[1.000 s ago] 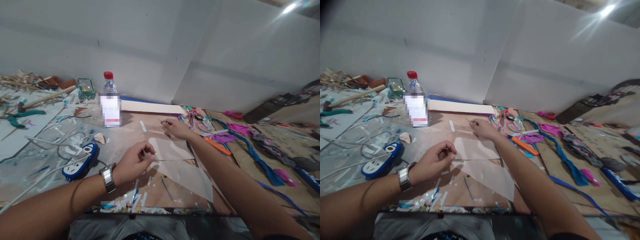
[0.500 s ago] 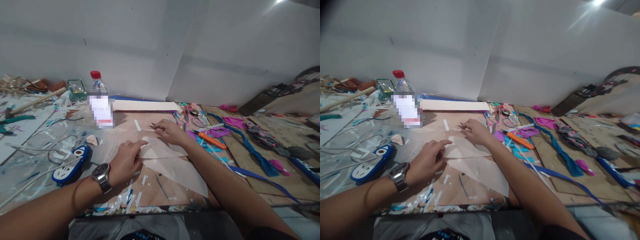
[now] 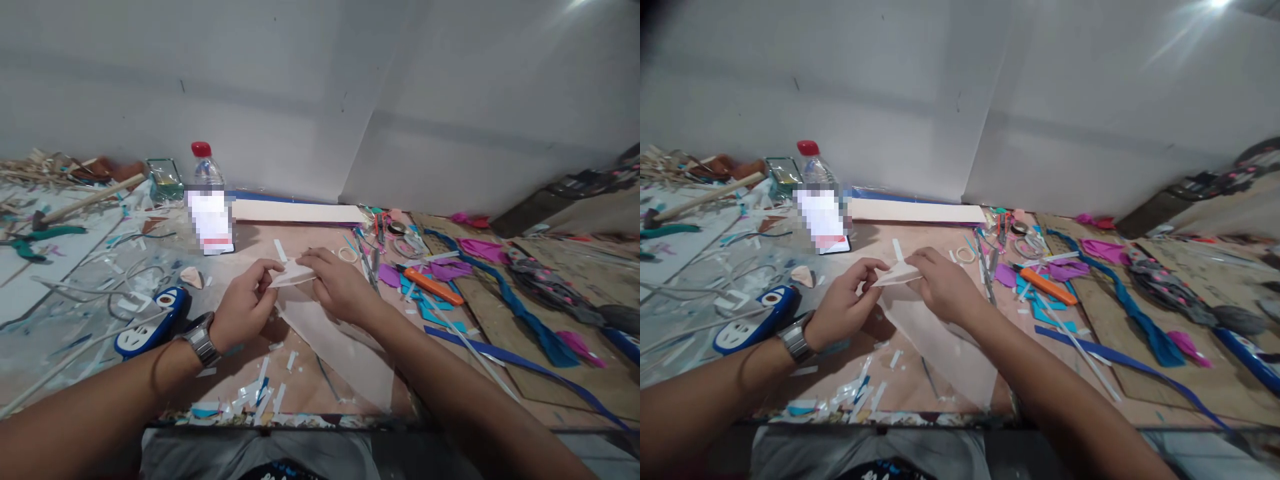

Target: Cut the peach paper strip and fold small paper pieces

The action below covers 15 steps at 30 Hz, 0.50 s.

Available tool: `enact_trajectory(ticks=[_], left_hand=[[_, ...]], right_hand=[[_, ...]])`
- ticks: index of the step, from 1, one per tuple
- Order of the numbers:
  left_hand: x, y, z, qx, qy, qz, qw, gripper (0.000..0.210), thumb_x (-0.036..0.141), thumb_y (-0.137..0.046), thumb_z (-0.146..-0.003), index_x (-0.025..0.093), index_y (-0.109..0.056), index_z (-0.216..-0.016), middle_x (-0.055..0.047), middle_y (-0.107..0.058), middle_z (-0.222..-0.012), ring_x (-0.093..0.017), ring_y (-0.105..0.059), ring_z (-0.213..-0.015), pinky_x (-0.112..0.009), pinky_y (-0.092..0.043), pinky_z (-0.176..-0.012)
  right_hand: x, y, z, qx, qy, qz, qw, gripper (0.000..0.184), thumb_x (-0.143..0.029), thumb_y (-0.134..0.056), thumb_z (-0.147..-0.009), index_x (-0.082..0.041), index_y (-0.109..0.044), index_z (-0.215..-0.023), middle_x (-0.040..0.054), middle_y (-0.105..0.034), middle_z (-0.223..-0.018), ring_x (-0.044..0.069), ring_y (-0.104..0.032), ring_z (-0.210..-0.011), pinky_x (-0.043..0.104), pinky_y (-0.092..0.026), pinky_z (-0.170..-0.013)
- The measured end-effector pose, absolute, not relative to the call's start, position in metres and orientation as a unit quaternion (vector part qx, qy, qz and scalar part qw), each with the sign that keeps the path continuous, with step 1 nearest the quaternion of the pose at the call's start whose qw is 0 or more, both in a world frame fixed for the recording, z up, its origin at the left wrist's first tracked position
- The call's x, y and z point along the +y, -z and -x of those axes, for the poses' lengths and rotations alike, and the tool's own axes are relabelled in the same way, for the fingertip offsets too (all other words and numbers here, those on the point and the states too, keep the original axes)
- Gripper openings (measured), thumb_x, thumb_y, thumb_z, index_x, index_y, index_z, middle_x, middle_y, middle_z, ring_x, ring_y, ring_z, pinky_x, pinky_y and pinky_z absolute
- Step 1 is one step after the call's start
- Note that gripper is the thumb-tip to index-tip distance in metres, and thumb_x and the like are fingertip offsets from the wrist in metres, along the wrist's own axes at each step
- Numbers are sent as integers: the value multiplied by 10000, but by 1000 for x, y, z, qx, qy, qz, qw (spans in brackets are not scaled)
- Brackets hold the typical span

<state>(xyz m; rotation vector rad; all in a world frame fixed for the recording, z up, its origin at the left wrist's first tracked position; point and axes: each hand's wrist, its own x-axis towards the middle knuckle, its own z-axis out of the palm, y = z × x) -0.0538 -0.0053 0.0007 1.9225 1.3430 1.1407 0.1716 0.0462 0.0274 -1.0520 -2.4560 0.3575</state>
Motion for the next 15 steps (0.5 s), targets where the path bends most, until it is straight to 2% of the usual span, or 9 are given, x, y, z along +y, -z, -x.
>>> enact_trajectory(ticks=[2, 3, 7, 10, 13, 14, 15], left_hand=[[-3, 0, 55, 484, -405, -742, 226, 384, 100, -536, -860, 204, -600, -1223, 23, -539, -814, -172, -539, -739, -311, -436, -728], [-2, 1, 56, 477, -398, -755, 211, 415, 92, -555, -834, 199, -598, -1233, 4, -570, -871, -185, -559, -796, -325, -451, -771], [3, 2, 59, 460, -388, -771, 209, 491, 50, -579, -763, 190, -611, -1232, -55, -638, -1066, -219, -592, -950, -352, -482, -865], [10, 4, 62, 462, -414, -752, 224, 433, 21, -515, -786, 193, -653, -1160, -63, -677, -1100, -213, -614, -976, -349, -490, -894], [17, 6, 67, 477, -449, -717, 237, 380, 19, -511, -769, 188, -694, -1056, -61, -715, -1081, -221, -641, -997, -359, -489, -920], [19, 6, 68, 490, -458, -698, 251, 357, 27, -531, -756, 187, -704, -1024, -57, -724, -1056, -222, -648, -974, -357, -491, -900], [20, 7, 68, 498, -475, -671, 277, 326, 42, -562, -750, 184, -710, -1002, -53, -727, -1027, -220, -652, -944, -351, -493, -874]], right_hand=[[46, -32, -173, -868, -186, 397, 234, 358, -105, -561, -834, -173, -755, -1127, 113, -771, -1087, 273, -721, -1008, 431, -562, -926], [46, -34, -173, -845, -242, 406, 249, 301, -123, -569, -824, -178, -774, -1038, 82, -783, -956, 246, -730, -885, 398, -570, -853], [46, -47, -172, -658, -510, 418, 364, 144, -214, -614, -783, -169, -732, -852, 2, -694, -658, 154, -647, -562, 293, -535, -616], [46, -61, -181, -550, -585, 376, 462, 165, -263, -701, -717, -181, -696, -861, -24, -654, -601, 135, -602, -484, 265, -483, -534], [42, -71, -201, -516, -638, 271, 504, 309, -309, -737, -693, -235, -677, -987, -60, -637, -637, 96, -515, -403, 253, -447, -494], [40, -73, -209, -517, -668, 240, 478, 364, -375, -750, -708, -252, -671, -1042, -61, -631, -648, 102, -525, -412, 255, -453, -494], [38, -73, -216, -528, -708, 218, 415, 441, -484, -758, -722, -258, -666, -1090, -28, -673, -718, 134, -593, -477, 273, -480, -514]])
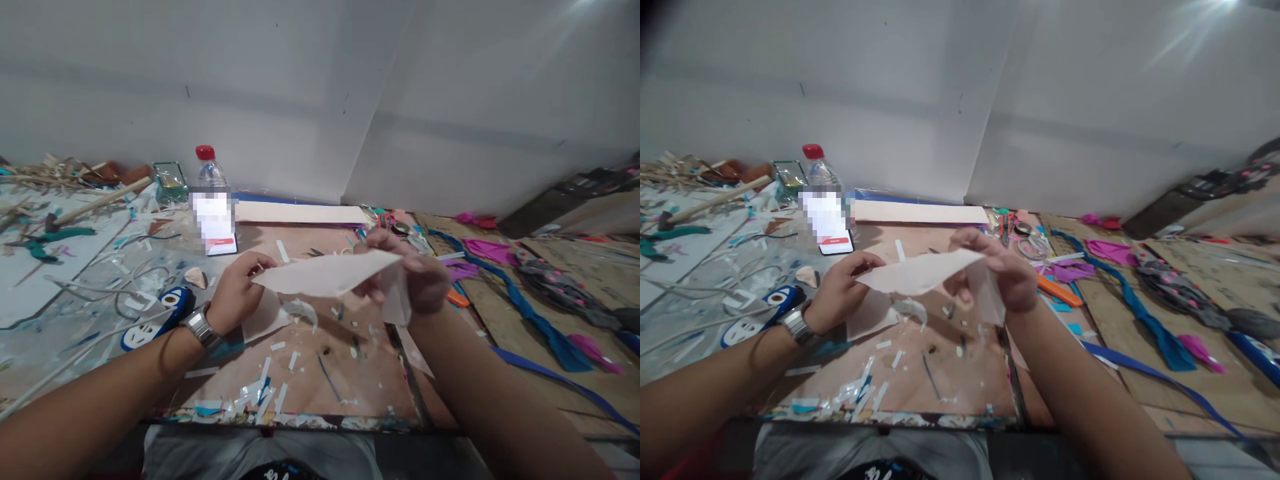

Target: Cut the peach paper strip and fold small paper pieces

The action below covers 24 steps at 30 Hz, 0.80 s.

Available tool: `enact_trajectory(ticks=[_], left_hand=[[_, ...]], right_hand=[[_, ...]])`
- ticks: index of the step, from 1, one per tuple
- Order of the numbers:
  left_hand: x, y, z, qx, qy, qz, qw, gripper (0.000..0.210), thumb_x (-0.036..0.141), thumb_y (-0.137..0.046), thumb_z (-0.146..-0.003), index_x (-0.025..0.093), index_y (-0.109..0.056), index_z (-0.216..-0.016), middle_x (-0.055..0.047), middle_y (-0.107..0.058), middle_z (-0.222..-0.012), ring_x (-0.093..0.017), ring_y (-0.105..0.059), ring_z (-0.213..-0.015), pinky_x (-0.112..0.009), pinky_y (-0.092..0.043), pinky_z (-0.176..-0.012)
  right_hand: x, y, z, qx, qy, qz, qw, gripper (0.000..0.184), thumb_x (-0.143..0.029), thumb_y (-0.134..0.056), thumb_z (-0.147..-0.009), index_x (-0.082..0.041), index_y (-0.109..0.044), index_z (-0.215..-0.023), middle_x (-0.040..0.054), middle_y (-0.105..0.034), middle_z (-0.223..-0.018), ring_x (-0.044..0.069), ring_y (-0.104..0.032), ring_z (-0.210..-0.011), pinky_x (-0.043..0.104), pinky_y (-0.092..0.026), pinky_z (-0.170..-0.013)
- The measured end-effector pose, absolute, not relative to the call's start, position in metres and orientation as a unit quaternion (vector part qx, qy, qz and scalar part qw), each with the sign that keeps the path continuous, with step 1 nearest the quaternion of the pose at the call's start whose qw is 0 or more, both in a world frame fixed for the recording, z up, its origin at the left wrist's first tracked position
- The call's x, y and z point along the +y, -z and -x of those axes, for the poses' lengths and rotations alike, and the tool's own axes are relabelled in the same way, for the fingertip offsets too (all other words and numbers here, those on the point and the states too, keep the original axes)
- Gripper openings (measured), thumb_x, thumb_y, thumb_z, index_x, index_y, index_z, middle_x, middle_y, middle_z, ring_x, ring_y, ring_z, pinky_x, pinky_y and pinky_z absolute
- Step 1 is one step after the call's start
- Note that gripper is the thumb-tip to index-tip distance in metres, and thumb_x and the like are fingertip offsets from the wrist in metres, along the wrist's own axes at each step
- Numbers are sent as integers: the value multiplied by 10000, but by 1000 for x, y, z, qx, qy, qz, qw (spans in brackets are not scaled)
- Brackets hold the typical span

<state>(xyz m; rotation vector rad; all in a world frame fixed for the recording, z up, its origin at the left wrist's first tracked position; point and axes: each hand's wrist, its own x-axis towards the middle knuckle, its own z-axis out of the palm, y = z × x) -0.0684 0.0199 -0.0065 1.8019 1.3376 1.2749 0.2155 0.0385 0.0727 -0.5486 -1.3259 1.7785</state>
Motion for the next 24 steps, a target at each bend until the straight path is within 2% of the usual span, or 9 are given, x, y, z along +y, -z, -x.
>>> enact_trajectory(ticks=[4, 6, 8, 11, 13, 15, 19, 22, 24], left_hand=[[18, 2, 66, 458, -562, -560, 400, 133, 162, -734, -741, 183, -684, -862, -33, -680, -962, -191, -636, -870, -300, -497, -775], [14, -3, 64, 419, -580, -523, 463, 164, 201, -789, -738, 173, -630, -706, -36, -650, -1027, -169, -637, -855, -274, -502, -723], [9, -8, 62, 365, -562, -508, 541, 279, 206, -864, -694, 156, -612, -587, -42, -638, -1011, -157, -644, -830, -256, -508, -690], [4, -13, 61, 304, -519, -566, 563, 301, 216, -887, -728, 155, -662, -538, -75, -655, -1068, -178, -671, -948, -265, -534, -792], [2, -14, 62, 265, -499, -610, 555, 326, 229, -877, -770, 160, -672, -527, -100, -657, -1168, -229, -655, -1134, -313, -525, -952], [1, -14, 62, 240, -481, -634, 556, 348, 258, -868, -799, 162, -672, -528, -114, -633, -1293, -281, -605, -1275, -382, -487, -1071], [-1, -14, 64, 264, -459, -655, 539, 354, 314, -883, -787, 166, -676, -540, -97, -518, -1522, -333, -572, -1335, -478, -459, -1133], [-2, -13, 61, 313, -468, -651, 509, 153, 321, -865, -801, 241, -793, -909, -58, -385, -1656, -341, -467, -1450, -515, -437, -1171], [-3, -12, 57, 333, -490, -608, 529, 483, 355, -810, -855, 323, -667, -1315, -62, -380, -1667, -310, -409, -1501, -517, -423, -1190]], right_hand=[[38, -63, -222, -629, -770, 76, 84, 778, -814, -801, -553, -169, -715, -980, 144, -758, -868, 286, -737, -777, 370, -570, -656], [41, -54, -214, -647, -759, 60, 45, 797, -881, -707, -647, -150, -721, -967, 163, -767, -863, 297, -753, -782, 384, -585, -681], [44, -44, -202, -645, -746, 126, 109, 755, -867, -559, -824, -149, -696, -1012, 90, -734, -713, 220, -708, -600, 330, -564, -592], [45, -31, -186, -625, -674, 302, 253, 613, -769, -540, -927, -202, -597, -1153, -70, -587, -508, 111, -530, -400, 208, -465, -472], [42, -25, -178, -611, -673, 345, 233, 701, -798, -504, -922, -231, -533, -1333, -51, -651, -603, 113, -564, -419, 188, -430, -424], [38, -21, -171, -571, -711, 345, 220, 744, -793, -571, -890, -262, -523, -1409, -25, -691, -733, 125, -646, -530, 200, -489, -475], [33, -17, -160, -487, -746, 335, 307, 537, -530, -880, -755, -197, -713, -1141, 39, -751, -943, 144, -702, -764, 235, -568, -651], [36, -17, -156, -431, -708, 373, 418, 433, -341, -962, -628, -171, -743, -960, 31, -770, -863, 150, -698, -728, 266, -572, -682], [41, -18, -157, -408, -655, 392, 500, 407, -300, -963, -596, -184, -738, -914, -5, -755, -796, 132, -680, -692, 258, -565, -683]])
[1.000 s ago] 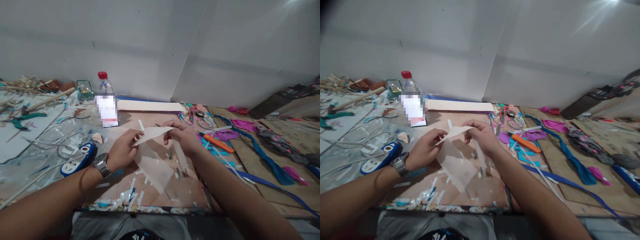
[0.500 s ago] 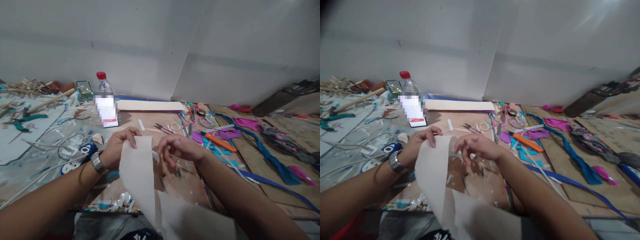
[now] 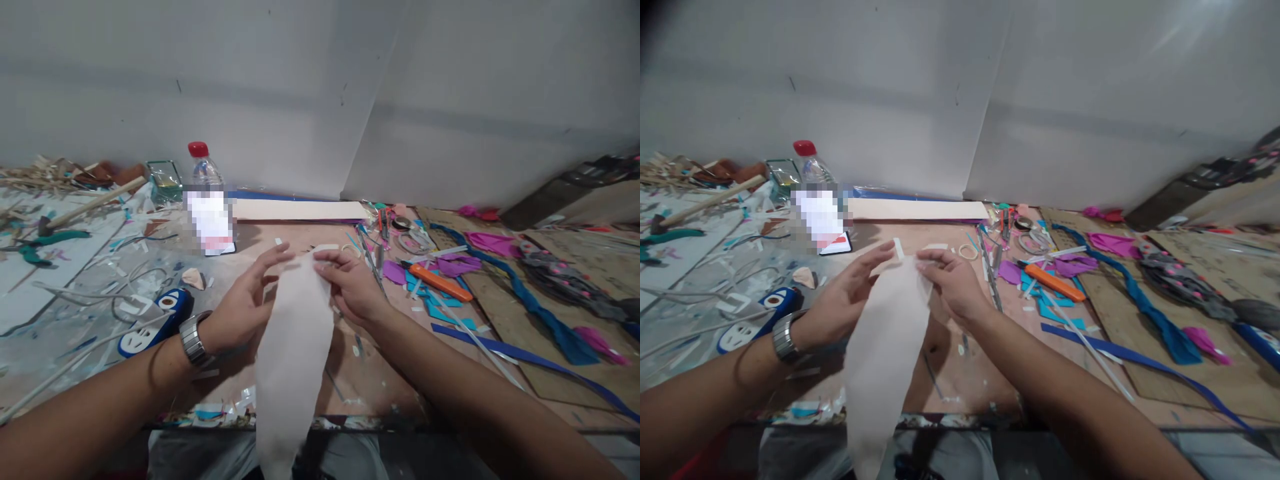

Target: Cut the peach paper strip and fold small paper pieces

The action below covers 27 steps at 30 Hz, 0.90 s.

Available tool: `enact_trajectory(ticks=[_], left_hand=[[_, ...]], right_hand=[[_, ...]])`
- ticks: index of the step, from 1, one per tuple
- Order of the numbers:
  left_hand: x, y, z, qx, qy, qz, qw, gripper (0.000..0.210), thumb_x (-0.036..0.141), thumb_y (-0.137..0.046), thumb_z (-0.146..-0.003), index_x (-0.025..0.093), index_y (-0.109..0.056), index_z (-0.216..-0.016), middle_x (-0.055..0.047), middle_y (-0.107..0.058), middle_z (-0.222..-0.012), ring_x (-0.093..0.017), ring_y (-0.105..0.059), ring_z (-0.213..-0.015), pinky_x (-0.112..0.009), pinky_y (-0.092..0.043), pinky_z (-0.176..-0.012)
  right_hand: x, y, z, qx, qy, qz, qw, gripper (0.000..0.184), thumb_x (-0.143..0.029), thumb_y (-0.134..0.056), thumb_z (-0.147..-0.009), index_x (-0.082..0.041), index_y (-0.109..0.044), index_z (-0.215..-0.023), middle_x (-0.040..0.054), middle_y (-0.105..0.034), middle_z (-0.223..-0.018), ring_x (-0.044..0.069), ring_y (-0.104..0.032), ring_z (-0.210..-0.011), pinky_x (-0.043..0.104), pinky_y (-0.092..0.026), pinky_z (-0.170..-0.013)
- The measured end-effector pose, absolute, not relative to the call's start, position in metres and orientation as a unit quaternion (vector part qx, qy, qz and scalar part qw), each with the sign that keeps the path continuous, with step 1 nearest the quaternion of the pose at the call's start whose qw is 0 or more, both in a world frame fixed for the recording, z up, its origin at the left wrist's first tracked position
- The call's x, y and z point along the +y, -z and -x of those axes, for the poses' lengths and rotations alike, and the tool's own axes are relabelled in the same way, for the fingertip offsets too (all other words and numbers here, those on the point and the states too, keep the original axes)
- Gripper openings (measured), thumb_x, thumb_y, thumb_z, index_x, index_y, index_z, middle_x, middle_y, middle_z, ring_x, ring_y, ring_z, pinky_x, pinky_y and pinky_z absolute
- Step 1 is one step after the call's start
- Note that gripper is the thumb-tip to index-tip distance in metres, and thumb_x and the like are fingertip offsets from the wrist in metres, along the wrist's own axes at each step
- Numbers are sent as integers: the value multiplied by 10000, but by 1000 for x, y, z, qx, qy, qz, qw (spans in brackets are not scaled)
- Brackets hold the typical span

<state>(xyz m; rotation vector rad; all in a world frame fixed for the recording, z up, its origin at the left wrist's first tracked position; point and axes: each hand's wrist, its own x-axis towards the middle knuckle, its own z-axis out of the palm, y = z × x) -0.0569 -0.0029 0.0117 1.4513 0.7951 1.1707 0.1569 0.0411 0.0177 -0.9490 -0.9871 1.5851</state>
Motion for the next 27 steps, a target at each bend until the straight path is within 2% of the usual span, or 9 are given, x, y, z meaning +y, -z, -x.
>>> enact_trajectory(ticks=[2, 6, 9, 12, 15, 17, 19, 24, 27], left_hand=[[-6, -10, 52, 322, -493, -539, 602, 584, 476, -721, -914, 320, -543, -1448, -96, -479, -1598, -297, -489, -1438, -493, -480, -1138], [-16, -7, 44, 269, -349, -443, 781, 638, 681, -717, -840, 217, -656, -1273, -136, -735, -1174, -255, -723, -980, -377, -594, -838], [-19, -11, 43, 253, -256, -458, 813, 561, 410, -919, -721, 192, -684, -1181, -100, -764, -1068, -218, -728, -909, -322, -569, -817], [-14, -20, 48, 295, -311, -463, 776, 476, 332, -918, -725, 175, -699, -1118, -88, -765, -1067, -198, -720, -913, -317, -558, -863], [-4, -32, 59, 365, -372, -455, 723, 371, 326, -913, -726, 175, -712, -999, -47, -749, -971, -158, -686, -825, -263, -538, -755], [2, -42, 68, 402, -405, -490, 659, 319, 398, -878, -766, 174, -683, -881, -17, -706, -851, -142, -637, -736, -250, -498, -676], [6, -51, 76, 446, -396, -568, 567, 338, 523, -741, -880, 197, -689, -953, -15, -686, -823, -163, -609, -699, -273, -464, -627], [9, -61, 93, 563, -292, -772, -27, 418, 498, -461, -1035, 210, -595, -763, -32, -565, -656, -206, -535, -625, -337, -252, -590], [14, -57, 100, 592, -189, -762, -184, 433, 474, -381, -1064, 204, -603, -807, -72, -645, -704, -244, -588, -628, -365, -236, -607]], right_hand=[[49, -19, -160, -399, -621, 396, 546, 408, -292, -945, -611, -215, -729, -948, -33, -751, -832, 119, -681, -735, 244, -564, -725], [69, -22, -176, -401, -533, 420, 615, 532, -292, -898, -621, -234, -706, -1114, -33, -714, -791, 155, -680, -715, 300, -587, -713], [90, -26, -200, -430, -445, 444, 648, 556, -311, -838, -682, -247, -663, -1205, -1, -729, -900, 170, -683, -737, 307, -582, -673], [113, -35, -232, -428, -377, 427, 701, 553, -270, -786, -694, -256, -629, -1224, 23, -724, -1057, 182, -700, -861, 308, -592, -713], [128, -50, -264, -400, -342, 396, 752, 520, -171, -757, -670, -241, -643, -1172, 24, -703, -1063, 167, -689, -908, 287, -599, -747], [127, -61, -279, -398, -326, 388, 765, 506, -120, -752, -670, -250, -654, -1149, 29, -697, -1094, 163, -686, -958, 277, -605, -781], [118, -68, -287, -404, -316, 384, 768, 478, -101, -760, -668, -246, -678, -1116, 37, -697, -1099, 163, -682, -970, 268, -613, -778], [74, -55, -292, -422, -343, 441, 714, 558, -131, -857, -587, -253, -707, -1111, 1, -688, -1028, 118, -630, -718, 196, -545, -518], [46, -37, -298, -420, -400, 514, 632, 539, -217, -880, -595, -252, -731, -1113, -8, -691, -1009, 97, -604, -656, 200, -540, -522]])
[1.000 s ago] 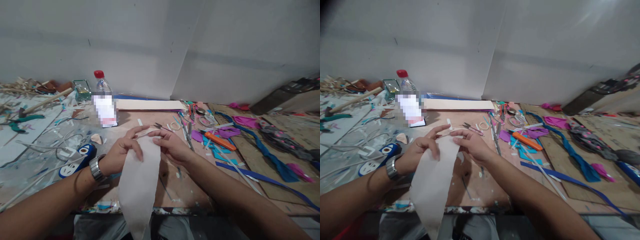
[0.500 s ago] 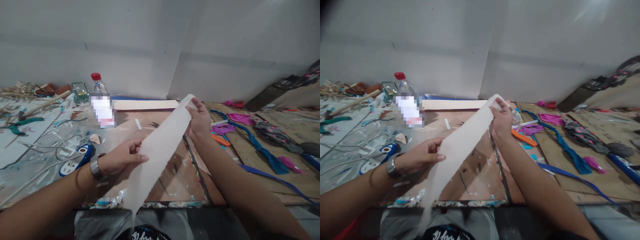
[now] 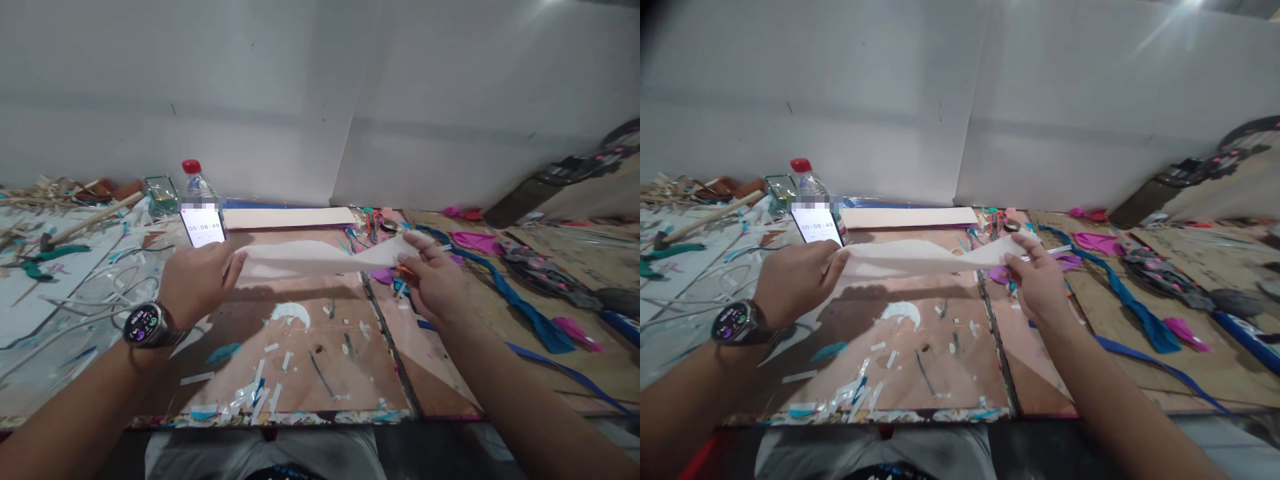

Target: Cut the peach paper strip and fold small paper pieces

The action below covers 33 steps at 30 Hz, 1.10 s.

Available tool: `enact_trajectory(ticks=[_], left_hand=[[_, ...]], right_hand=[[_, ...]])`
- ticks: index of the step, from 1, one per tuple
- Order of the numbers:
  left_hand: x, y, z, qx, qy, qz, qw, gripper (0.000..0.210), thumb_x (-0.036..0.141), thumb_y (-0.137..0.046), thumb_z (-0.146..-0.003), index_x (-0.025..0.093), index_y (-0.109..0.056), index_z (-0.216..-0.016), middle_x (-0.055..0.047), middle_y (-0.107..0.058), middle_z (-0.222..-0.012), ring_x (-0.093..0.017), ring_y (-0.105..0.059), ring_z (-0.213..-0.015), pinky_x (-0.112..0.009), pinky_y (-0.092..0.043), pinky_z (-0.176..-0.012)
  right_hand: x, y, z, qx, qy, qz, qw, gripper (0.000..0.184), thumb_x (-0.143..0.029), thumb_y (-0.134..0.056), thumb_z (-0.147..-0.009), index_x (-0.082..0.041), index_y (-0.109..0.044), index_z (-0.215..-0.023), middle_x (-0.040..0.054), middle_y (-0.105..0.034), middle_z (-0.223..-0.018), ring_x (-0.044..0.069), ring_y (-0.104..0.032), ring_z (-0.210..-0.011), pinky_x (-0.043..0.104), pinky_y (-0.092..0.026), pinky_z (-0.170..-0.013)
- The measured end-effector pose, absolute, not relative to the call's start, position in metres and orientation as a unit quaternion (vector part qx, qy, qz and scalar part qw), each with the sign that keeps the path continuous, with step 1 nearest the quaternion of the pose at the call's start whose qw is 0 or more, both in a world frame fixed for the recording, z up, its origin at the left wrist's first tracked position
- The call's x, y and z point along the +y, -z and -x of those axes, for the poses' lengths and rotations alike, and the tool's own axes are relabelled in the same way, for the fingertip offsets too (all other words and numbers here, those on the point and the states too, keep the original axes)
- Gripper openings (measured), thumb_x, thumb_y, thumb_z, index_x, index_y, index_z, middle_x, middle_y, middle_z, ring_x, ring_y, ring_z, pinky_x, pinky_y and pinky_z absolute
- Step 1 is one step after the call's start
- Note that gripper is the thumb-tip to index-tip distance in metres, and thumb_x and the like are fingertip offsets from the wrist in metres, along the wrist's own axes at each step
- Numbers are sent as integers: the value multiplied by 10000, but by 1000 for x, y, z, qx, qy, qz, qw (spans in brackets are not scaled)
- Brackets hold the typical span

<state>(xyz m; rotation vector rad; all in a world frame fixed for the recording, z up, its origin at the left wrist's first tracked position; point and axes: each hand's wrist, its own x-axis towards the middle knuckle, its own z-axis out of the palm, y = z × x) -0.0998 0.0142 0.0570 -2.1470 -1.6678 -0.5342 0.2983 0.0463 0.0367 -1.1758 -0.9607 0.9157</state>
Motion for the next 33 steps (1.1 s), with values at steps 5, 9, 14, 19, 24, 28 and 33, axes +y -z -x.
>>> enact_trajectory(ticks=[5, 9, 14, 19, 24, 28, 33], left_hand=[[26, -51, 109, -630, 119, 730, 237, 341, 379, -423, -1044, 168, -661, -921, -161, -711, -859, -378, -657, -889, -510, -360, -853], [27, -39, 98, -622, 176, 731, 216, 438, 348, -542, -983, 160, -578, -1377, -241, -621, -1338, -468, -527, -1226, -593, -339, -959], [16, -18, 68, -465, 156, 870, 45, 317, 395, -532, -1004, 208, -672, -1218, -150, -679, -1251, -353, -574, -1151, -491, -402, -931], [11, -13, 66, -397, 182, 897, -72, 360, 491, -543, -1005, 223, -675, -1206, -104, -714, -1110, -308, -625, -1059, -502, -390, -991], [16, -4, 76, -399, 223, 888, -47, 850, 714, -687, -833, 245, -479, -1511, -187, -421, -1610, -425, -360, -1472, -600, -255, -1188], [13, 11, 68, -391, 200, 897, -45, 944, 704, -693, -831, 287, -351, -1605, -150, -234, -1728, -446, -174, -1576, -646, -144, -1232], [9, 15, 60, -378, 163, 909, -65, 706, 500, -625, -945, 288, -400, -1580, -117, -341, -1700, -395, -271, -1564, -639, -150, -1231]], right_hand=[[-4, -25, -304, -582, -415, 598, 362, 385, -453, -802, -778, -216, -809, -1080, 68, -746, -974, 184, -650, -746, 328, -579, -724], [-42, -26, -283, -711, -338, 567, 241, 534, -490, -719, -870, -239, -726, -1341, 132, -729, -1188, 286, -673, -966, 430, -559, -888], [-58, -21, -258, -744, -378, 511, 203, 595, -468, -688, -918, -292, -609, -1481, 111, -703, -1204, 268, -672, -972, 437, -560, -933], [-47, -18, -261, -575, -491, 510, 409, 657, -490, -750, -870, -313, -585, -1481, 86, -690, -1276, 224, -701, -970, 353, -576, -871], [-40, -14, -267, -440, -552, 549, 447, 872, -515, -820, -806, -292, -454, -1565, 88, -744, -1221, 184, -715, -859, 336, -567, -867], [-42, -13, -264, -457, -570, 585, 352, 972, -543, -800, -822, -256, -342, -1629, 87, -780, -1087, 174, -697, -762, 337, -559, -807], [-56, -24, -251, -528, -629, 522, 230, 845, -578, -749, -867, -199, -469, -1568, 60, -745, -914, 171, -660, -757, 321, -524, -763]])
